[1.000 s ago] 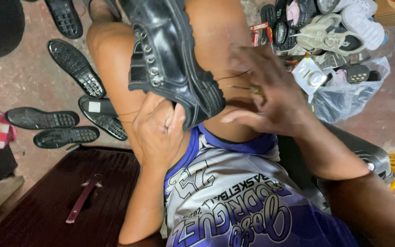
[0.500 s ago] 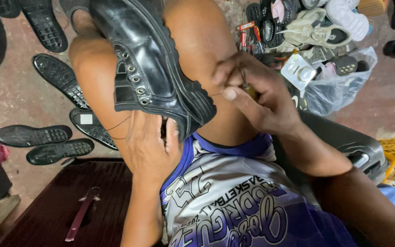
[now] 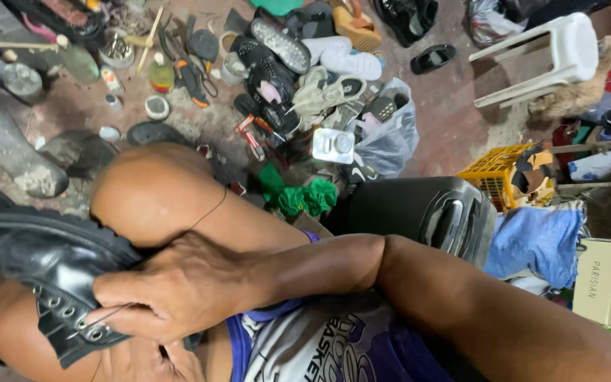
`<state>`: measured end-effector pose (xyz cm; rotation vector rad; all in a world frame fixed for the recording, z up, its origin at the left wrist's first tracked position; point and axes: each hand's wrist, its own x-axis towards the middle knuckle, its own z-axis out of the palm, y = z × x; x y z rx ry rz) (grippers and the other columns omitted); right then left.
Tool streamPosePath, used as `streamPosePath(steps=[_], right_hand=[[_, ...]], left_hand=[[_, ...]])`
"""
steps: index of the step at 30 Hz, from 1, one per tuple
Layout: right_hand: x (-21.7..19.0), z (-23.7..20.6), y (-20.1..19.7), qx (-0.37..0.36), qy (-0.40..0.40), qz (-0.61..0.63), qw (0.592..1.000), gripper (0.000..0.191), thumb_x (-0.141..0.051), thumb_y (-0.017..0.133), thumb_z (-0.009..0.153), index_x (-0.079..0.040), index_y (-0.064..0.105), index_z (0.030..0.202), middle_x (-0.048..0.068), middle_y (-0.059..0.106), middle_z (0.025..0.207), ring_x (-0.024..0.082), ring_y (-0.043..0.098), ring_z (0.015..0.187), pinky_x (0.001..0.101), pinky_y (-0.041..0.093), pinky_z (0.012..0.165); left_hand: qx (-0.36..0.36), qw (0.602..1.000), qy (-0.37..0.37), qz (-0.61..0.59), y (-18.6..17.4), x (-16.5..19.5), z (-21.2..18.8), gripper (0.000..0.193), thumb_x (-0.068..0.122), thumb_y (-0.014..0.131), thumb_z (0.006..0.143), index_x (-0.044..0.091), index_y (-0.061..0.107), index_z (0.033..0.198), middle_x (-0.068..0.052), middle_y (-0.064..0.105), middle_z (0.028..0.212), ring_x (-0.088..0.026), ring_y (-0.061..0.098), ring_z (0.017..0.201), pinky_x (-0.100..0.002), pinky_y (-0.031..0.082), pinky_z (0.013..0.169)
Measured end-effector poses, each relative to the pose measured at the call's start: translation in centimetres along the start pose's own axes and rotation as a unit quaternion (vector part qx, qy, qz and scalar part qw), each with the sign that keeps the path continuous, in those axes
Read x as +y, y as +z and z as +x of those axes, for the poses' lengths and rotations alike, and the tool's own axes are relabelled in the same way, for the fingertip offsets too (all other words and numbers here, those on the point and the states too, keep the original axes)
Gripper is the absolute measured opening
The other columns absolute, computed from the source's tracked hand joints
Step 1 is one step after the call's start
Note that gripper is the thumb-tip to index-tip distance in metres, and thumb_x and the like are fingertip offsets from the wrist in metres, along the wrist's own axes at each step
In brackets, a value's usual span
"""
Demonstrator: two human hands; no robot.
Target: The person stitches the sole of a black leather shoe using a needle and thread. They repeatedly push the needle through the sole and pull the thread tight, working along the edge of the sole while holding the shoe on their lap.
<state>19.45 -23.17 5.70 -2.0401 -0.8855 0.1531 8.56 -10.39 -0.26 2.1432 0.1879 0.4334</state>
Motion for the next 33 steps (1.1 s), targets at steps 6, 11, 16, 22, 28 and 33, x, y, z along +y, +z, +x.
streamPosePath(steps=[6,11,16,22,28,33], right_hand=[[0.9,1.3,1.6,-0.002,-0.004,-0.012,1.0,0.021,-0.035,0.067,0.102,-0.017,0.057,0.096,0.004,0.052,0.054,0.021,0.057,0.045,0.037,0.039,0.044],[1.1,0.3,0.6,-0.007,0.033,0.05,0.998,0.022,-0.038,0.065,0.1,-0.018,0.059,0.092,0.001,0.057,0.059,0.019,0.061,0.048,0.0343,0.044,0.046],[1.5,-1.7,-1.1,-0.077,0.054,0.165,0.982,0.03,-0.036,0.064,0.104,-0.013,0.058,0.086,-0.001,0.058,0.065,0.014,0.061,0.055,0.029,0.048,0.054],[4.2,-4.4,-7.3,-0.041,0.035,0.324,0.944,0.021,-0.019,0.054,0.113,-0.003,0.06,0.101,0.006,0.059,0.094,0.014,0.058,0.093,0.0278,0.049,0.088],[6.9,-5.8,-12.9,0.032,0.081,0.027,0.996,0.017,-0.013,0.052,0.108,-0.004,0.068,0.109,0.011,0.064,0.106,0.026,0.064,0.105,0.0364,0.051,0.096],[4.7,-5.1,-10.0,-0.058,0.017,-0.006,0.998,0.022,-0.004,0.067,0.1,-0.006,0.071,0.122,0.013,0.074,0.105,0.024,0.073,0.089,0.033,0.058,0.075]], left_hand=[[0.06,0.993,0.102,-0.025,0.0,-2.2,2.2,0.021,0.011,0.06,0.094,-0.001,0.062,0.076,-0.019,0.065,0.081,-0.033,0.062,0.077,-0.041,0.049,0.079],[0.007,0.99,0.132,-0.038,0.9,-2.3,0.0,0.025,0.013,0.06,0.091,0.004,0.055,0.069,-0.017,0.063,0.073,-0.028,0.059,0.067,-0.034,0.047,0.067],[-0.085,0.972,-0.127,-0.179,-0.6,-0.8,-2.4,0.039,0.017,0.05,0.105,-0.008,0.06,0.133,-0.015,0.065,0.093,-0.015,0.058,0.076,-0.029,0.047,0.07],[-0.052,0.94,-0.238,-0.24,1.4,2.5,-2.2,0.037,0.013,0.063,0.103,-0.01,0.062,0.132,-0.017,0.071,0.11,-0.016,0.067,0.091,-0.029,0.053,0.083],[-0.087,0.968,-0.217,-0.09,1.4,1.3,-1.3,0.025,0.016,0.076,0.098,-0.008,0.074,0.106,-0.017,0.077,0.099,-0.024,0.073,0.095,-0.037,0.054,0.096],[-0.037,0.96,-0.24,-0.143,1.2,-0.4,-2.0,0.023,0.018,0.08,0.095,-0.003,0.071,0.095,0.001,0.065,0.085,-0.012,0.056,0.079,-0.028,0.048,0.075]])
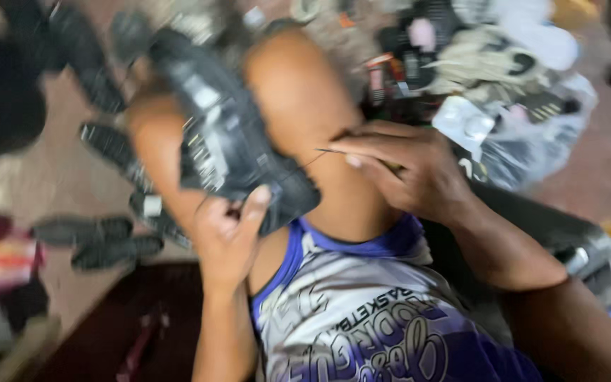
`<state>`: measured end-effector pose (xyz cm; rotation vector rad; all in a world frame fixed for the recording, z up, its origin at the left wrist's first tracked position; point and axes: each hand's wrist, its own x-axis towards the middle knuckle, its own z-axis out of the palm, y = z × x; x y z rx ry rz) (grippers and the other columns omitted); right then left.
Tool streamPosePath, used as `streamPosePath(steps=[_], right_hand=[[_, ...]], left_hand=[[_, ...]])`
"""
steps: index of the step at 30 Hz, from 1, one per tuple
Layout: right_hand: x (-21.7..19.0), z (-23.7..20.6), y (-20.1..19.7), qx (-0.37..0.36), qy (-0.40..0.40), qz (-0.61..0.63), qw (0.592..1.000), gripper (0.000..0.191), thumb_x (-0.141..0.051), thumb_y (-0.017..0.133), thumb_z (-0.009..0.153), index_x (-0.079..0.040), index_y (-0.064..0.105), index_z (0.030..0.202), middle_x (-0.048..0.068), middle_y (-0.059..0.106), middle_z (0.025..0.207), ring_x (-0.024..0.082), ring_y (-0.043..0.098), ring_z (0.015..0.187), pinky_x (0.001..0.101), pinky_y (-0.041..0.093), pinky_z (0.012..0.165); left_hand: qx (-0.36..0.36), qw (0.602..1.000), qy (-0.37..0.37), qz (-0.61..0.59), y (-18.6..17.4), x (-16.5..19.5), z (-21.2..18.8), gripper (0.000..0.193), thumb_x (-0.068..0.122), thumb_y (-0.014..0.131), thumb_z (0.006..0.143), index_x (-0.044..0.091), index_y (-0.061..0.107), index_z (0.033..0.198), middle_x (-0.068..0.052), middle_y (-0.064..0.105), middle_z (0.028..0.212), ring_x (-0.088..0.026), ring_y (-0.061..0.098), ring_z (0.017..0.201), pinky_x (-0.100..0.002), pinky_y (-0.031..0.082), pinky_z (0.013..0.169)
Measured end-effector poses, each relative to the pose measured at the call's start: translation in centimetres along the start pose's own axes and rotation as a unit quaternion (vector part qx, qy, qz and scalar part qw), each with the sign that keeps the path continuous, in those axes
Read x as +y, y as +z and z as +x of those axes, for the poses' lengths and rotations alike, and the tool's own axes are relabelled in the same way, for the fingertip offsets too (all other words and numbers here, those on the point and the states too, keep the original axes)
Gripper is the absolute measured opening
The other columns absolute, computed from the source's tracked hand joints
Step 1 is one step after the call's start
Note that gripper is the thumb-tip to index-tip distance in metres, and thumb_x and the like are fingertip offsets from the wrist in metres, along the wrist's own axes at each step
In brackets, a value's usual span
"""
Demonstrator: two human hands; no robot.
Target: The person stitches the sole of a black leather shoe using a needle and thread. They repeatedly push the needle through the sole and pull the thread tight, working along the edge of the sole while holding the shoe on their lap.
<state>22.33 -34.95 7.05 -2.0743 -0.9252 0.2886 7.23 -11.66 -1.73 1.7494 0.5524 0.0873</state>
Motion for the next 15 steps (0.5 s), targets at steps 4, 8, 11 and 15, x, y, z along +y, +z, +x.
streamPosePath(steps=[4,8,11,15], right_hand=[[-1.1,1.3,2.4,-0.057,-0.033,0.003,0.998,0.032,0.003,0.069,0.093,-0.006,0.072,0.123,0.012,0.074,0.104,0.021,0.073,0.086,0.0314,0.059,0.074],[-1.2,1.8,3.8,-0.097,-0.016,-0.029,0.995,0.034,0.002,0.07,0.091,-0.008,0.073,0.123,0.01,0.072,0.097,0.021,0.07,0.077,0.0313,0.056,0.067],[-1.2,2.0,4.3,-0.107,-0.016,-0.049,0.993,0.035,0.0,0.071,0.09,-0.011,0.074,0.124,0.008,0.071,0.097,0.021,0.071,0.077,0.0315,0.057,0.067],[-1.2,1.9,4.7,-0.116,-0.011,-0.063,0.991,0.037,-0.001,0.071,0.09,-0.01,0.074,0.126,0.008,0.072,0.1,0.022,0.07,0.077,0.0326,0.057,0.066]], left_hand=[[-0.031,0.99,-0.026,-0.135,0.1,1.2,0.0,0.01,0.011,0.073,0.097,0.002,0.069,0.096,0.008,0.054,0.075,-0.002,0.042,0.067,-0.023,0.035,0.059],[-0.04,0.992,-0.013,-0.117,-0.3,2.6,0.1,0.008,0.009,0.072,0.099,0.002,0.069,0.098,0.007,0.054,0.072,-0.002,0.042,0.065,-0.023,0.035,0.058],[-0.039,0.992,-0.025,-0.117,-0.9,2.6,0.2,0.008,0.009,0.073,0.098,0.002,0.07,0.099,0.008,0.051,0.069,-0.002,0.039,0.063,-0.023,0.032,0.056],[-0.043,0.995,-0.015,-0.088,-0.9,1.9,0.3,0.009,0.009,0.074,0.098,0.002,0.07,0.099,0.007,0.051,0.068,-0.002,0.04,0.062,-0.023,0.034,0.056]])
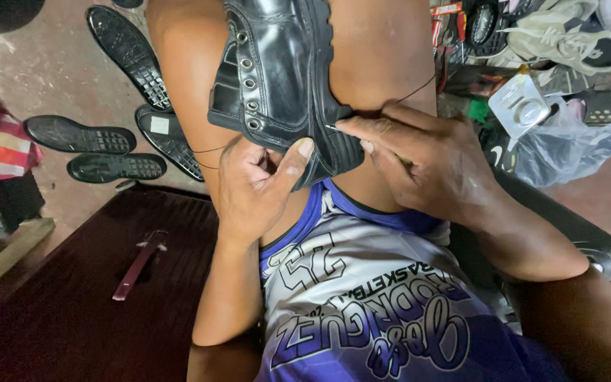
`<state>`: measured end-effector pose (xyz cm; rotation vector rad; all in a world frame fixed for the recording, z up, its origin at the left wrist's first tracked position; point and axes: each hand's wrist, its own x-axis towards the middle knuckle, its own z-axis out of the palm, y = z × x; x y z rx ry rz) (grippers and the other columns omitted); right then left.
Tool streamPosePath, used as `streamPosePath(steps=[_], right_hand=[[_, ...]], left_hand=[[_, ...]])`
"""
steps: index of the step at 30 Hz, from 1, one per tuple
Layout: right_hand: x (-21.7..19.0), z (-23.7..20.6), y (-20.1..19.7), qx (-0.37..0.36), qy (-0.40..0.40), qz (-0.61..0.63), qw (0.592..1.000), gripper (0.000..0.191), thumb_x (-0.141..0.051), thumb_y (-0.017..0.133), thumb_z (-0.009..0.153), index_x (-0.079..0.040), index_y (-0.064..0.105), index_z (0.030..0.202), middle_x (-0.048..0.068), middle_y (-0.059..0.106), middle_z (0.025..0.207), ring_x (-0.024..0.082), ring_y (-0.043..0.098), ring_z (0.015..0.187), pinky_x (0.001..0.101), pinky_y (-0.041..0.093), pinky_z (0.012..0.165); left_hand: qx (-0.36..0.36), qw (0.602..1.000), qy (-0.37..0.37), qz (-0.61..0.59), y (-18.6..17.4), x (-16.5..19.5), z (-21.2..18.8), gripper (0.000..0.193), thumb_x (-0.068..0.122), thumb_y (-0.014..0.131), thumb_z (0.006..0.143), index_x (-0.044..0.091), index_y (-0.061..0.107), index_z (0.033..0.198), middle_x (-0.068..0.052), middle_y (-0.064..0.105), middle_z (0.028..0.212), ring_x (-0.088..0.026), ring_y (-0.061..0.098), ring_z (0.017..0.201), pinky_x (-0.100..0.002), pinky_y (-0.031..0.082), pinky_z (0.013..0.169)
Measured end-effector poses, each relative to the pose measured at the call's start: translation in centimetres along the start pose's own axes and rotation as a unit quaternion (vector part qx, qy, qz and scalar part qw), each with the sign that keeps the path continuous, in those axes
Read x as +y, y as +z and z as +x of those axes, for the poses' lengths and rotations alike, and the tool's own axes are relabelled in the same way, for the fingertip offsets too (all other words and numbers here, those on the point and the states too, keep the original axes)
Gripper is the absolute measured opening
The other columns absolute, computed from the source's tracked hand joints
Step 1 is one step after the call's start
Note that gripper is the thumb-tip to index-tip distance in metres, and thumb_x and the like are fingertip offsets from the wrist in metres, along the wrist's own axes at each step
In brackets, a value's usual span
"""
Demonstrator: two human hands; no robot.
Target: The person stitches the sole of a black leather shoe using a needle and thread. They repeatedly push the needle through the sole and pull the thread tight, working along the edge of the sole while holding the shoe on their lap.
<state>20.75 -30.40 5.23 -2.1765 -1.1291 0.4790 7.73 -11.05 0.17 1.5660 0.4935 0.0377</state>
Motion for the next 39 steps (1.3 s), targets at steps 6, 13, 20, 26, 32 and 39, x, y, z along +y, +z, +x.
streamPosePath(steps=[6,13,20,26,32,39], right_hand=[[-0.2,0.3,-0.1,-0.012,-0.027,-0.055,0.998,0.036,-0.002,0.069,0.089,-0.008,0.074,0.124,0.009,0.072,0.099,0.024,0.07,0.077,0.0349,0.058,0.068],[-2.0,1.5,-1.2,-0.071,-0.026,-0.142,0.987,0.035,-0.005,0.07,0.088,-0.009,0.076,0.122,0.005,0.07,0.094,0.024,0.068,0.071,0.0388,0.052,0.057],[-4.1,4.0,-0.2,-0.081,-0.124,-0.273,0.951,0.033,-0.005,0.069,0.078,-0.001,0.072,0.111,0.012,0.068,0.099,0.022,0.066,0.061,0.0364,0.051,0.048],[-4.6,6.3,1.2,-0.095,-0.146,-0.257,0.95,0.016,-0.006,0.069,0.077,-0.003,0.06,0.09,0.01,0.063,0.086,0.025,0.065,0.058,0.0376,0.051,0.046],[-0.9,4.9,0.8,-0.059,-0.126,-0.243,0.96,0.015,-0.019,0.074,0.092,-0.007,0.064,0.094,0.008,0.064,0.075,0.026,0.065,0.058,0.0396,0.05,0.049],[2.0,3.0,-0.1,-0.065,-0.046,-0.017,0.997,0.011,-0.003,0.077,0.096,-0.002,0.066,0.097,0.009,0.07,0.093,0.019,0.072,0.08,0.0273,0.055,0.068]], left_hand=[[0.0,0.996,0.054,0.071,-0.4,-0.5,0.2,0.018,0.01,0.079,0.098,0.004,0.064,0.09,0.004,0.046,0.067,-0.004,0.038,0.061,-0.025,0.033,0.056],[0.01,0.996,0.07,0.058,-0.6,0.0,0.0,0.011,0.008,0.079,0.097,0.004,0.071,0.103,0.0,0.046,0.064,-0.009,0.037,0.058,-0.029,0.035,0.057],[0.034,0.985,0.131,0.112,-0.8,-0.6,0.8,0.017,0.006,0.08,0.094,0.004,0.063,0.093,-0.008,0.051,0.067,-0.02,0.045,0.054,-0.035,0.038,0.058],[0.04,0.983,0.141,0.112,-1.4,-0.7,1.1,0.02,0.006,0.079,0.094,0.003,0.06,0.089,-0.01,0.048,0.066,-0.025,0.046,0.056,-0.039,0.038,0.059],[0.025,0.991,0.115,0.065,-0.9,0.1,-0.1,0.013,0.01,0.073,0.098,0.001,0.064,0.102,-0.009,0.062,0.082,-0.015,0.055,0.061,-0.03,0.045,0.058],[0.191,0.978,-0.019,-0.082,-8.1,-3.3,-4.7,0.014,0.011,0.053,0.112,0.002,0.055,0.101,-0.009,0.068,0.109,-0.012,0.066,0.074,-0.025,0.051,0.066]])
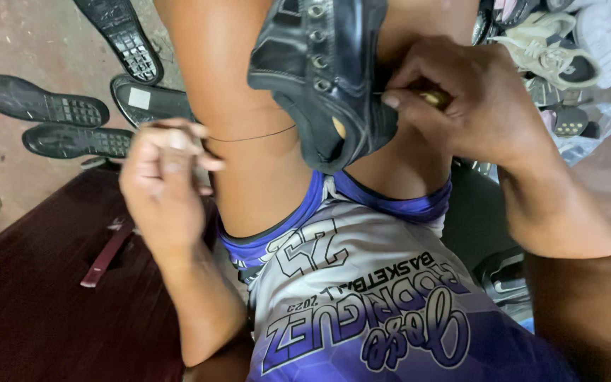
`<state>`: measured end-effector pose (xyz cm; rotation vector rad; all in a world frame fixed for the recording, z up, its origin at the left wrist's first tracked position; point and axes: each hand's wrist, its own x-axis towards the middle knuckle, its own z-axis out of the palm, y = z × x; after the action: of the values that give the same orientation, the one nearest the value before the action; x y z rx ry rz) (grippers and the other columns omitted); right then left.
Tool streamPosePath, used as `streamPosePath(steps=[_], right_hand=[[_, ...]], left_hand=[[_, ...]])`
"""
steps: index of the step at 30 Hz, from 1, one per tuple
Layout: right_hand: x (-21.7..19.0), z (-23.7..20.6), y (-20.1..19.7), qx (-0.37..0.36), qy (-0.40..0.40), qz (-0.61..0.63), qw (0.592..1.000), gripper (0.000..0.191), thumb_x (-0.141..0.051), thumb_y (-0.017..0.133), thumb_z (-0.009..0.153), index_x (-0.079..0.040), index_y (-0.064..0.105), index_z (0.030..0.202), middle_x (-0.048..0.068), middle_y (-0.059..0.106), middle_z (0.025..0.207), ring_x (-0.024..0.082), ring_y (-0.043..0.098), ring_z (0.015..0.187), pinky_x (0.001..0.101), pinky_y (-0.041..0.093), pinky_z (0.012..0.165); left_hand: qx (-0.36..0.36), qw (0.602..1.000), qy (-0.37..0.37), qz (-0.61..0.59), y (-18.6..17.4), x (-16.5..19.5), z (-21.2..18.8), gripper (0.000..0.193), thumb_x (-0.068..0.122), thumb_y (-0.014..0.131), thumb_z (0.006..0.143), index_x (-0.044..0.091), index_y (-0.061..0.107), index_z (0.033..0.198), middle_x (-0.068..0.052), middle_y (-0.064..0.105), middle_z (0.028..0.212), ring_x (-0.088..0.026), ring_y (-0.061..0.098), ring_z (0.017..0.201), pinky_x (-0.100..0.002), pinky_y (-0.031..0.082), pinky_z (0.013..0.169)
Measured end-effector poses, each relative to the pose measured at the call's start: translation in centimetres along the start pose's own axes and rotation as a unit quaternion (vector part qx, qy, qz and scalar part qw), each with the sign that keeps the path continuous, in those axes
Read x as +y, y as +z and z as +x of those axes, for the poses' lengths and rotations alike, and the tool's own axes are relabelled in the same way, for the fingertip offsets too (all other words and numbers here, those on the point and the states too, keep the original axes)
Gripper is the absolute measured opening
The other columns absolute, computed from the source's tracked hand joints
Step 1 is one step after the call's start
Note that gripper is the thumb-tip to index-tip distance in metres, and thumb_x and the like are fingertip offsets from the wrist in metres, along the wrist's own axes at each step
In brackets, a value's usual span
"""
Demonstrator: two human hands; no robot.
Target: The person stitches the sole of a black leather shoe using a needle and thread. They repeatedly push the needle through the sole and pull the thread tight, working along the edge of the sole while holding the shoe on their lap.
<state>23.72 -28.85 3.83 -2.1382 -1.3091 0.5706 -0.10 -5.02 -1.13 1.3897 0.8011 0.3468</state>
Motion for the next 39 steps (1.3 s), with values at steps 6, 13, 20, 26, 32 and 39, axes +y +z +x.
streamPosePath(steps=[6,13,20,26,32,39], right_hand=[[0.2,0.4,-0.6,-0.021,0.084,0.078,0.993,0.011,0.003,0.076,0.093,-0.002,0.067,0.094,0.006,0.067,0.086,0.011,0.063,0.075,0.0241,0.047,0.068],[-0.4,0.9,-0.1,-0.021,0.151,0.134,0.979,0.011,-0.002,0.076,0.095,-0.003,0.066,0.091,0.001,0.064,0.077,0.007,0.059,0.064,0.0219,0.044,0.057],[1.2,-0.3,0.1,-0.022,0.102,0.414,0.904,0.027,-0.014,0.073,0.095,-0.007,0.061,0.118,0.004,0.066,0.113,0.016,0.07,0.111,0.0297,0.058,0.094],[1.1,-2.0,-0.3,-0.005,-0.102,-0.02,0.995,0.031,-0.018,0.065,0.092,-0.01,0.059,0.122,0.004,0.064,0.12,0.02,0.069,0.111,0.0342,0.058,0.09],[0.9,-2.7,-1.8,0.053,-0.148,-0.117,0.981,0.037,-0.021,0.058,0.089,-0.012,0.057,0.125,0.005,0.063,0.127,0.024,0.068,0.111,0.0386,0.058,0.085],[1.8,-3.5,-1.3,0.054,-0.148,-0.124,0.98,0.036,-0.02,0.057,0.091,-0.013,0.055,0.127,0.004,0.061,0.12,0.024,0.069,0.102,0.038,0.058,0.076]], left_hand=[[0.109,0.894,0.286,0.327,-0.5,0.6,-0.2,0.023,-0.004,0.058,0.105,-0.001,0.053,0.127,-0.019,0.057,0.131,-0.032,0.057,0.124,-0.042,0.049,0.112],[-0.057,0.9,0.308,0.304,3.6,-0.2,-0.9,0.024,0.013,0.082,0.097,0.007,0.068,0.115,-0.006,0.068,0.092,-0.025,0.062,0.077,-0.035,0.05,0.072],[-0.069,0.912,-0.068,-0.398,2.7,-1.1,-1.9,0.014,0.006,0.062,0.093,-0.003,0.06,0.103,-0.014,0.064,0.102,-0.019,0.059,0.084,-0.027,0.044,0.065],[-0.05,0.998,-0.013,0.026,8.0,-2.5,-1.5,0.028,0.015,0.041,0.115,-0.007,0.055,0.126,-0.013,0.054,0.083,-0.008,0.044,0.06,-0.019,0.038,0.062],[-0.265,0.939,0.215,0.031,10.3,-7.2,2.6,0.051,0.008,0.036,0.106,-0.007,0.04,0.155,-0.022,0.056,0.144,-0.018,0.058,0.119,-0.026,0.045,0.111],[-0.237,0.935,0.202,0.17,11.0,-4.8,3.5,0.04,0.007,0.045,0.103,-0.01,0.048,0.139,-0.025,0.06,0.124,-0.025,0.061,0.104,-0.033,0.047,0.097]])
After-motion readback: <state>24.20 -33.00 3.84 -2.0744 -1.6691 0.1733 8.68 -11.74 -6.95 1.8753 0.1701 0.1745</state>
